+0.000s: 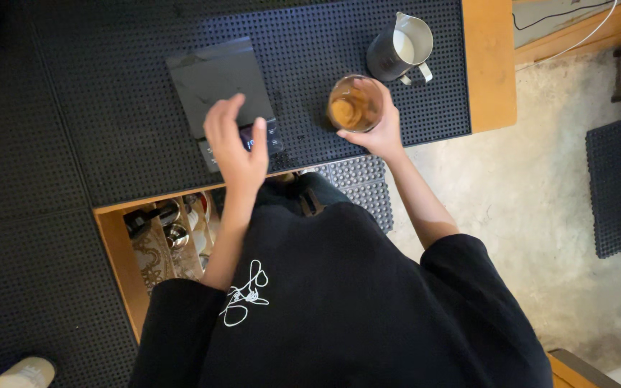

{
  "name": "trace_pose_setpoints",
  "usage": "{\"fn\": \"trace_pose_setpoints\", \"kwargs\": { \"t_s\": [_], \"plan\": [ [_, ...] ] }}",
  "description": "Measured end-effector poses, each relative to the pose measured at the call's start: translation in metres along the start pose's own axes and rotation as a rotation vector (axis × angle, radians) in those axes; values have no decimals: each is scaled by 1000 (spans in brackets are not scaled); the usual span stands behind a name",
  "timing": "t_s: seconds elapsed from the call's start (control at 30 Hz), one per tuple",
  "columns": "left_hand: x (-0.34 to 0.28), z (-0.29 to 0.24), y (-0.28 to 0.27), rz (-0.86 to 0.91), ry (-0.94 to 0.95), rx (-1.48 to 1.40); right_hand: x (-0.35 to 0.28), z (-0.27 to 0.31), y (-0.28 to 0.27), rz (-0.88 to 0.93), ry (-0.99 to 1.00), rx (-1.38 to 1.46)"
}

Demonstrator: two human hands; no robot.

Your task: The person pours milk from a carton into a pitcher on a scale, takes a shot of espresso and pours it into a glass, and then uses a steam wand on an espresso machine to heat the milk.

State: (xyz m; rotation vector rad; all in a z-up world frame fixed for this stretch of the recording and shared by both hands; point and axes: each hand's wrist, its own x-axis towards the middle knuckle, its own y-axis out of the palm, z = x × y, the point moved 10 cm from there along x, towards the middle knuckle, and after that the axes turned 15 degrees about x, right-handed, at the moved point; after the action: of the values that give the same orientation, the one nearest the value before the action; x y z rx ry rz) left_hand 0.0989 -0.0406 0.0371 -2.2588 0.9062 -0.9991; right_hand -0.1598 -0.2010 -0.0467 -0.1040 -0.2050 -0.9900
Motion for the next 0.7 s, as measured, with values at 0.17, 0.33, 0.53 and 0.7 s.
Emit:
{"fn": "trace_pose_setpoints", "kwargs": {
  "t_s": [0.17,0.33,0.53,0.7],
  "plan": [
    [-12,-40,11,57,57,-176,21,-9,28,-18,-55,-82],
    [-21,-67,18,100,127,-306,35,-7,43,-61,-85,-45],
    [-48,-98,47,203,200,-490,20,29,40,68,-66,-69],
    [-71,-132,104,406,227,-671,-12,55,-65,-184,135,-23]
  ]
}}
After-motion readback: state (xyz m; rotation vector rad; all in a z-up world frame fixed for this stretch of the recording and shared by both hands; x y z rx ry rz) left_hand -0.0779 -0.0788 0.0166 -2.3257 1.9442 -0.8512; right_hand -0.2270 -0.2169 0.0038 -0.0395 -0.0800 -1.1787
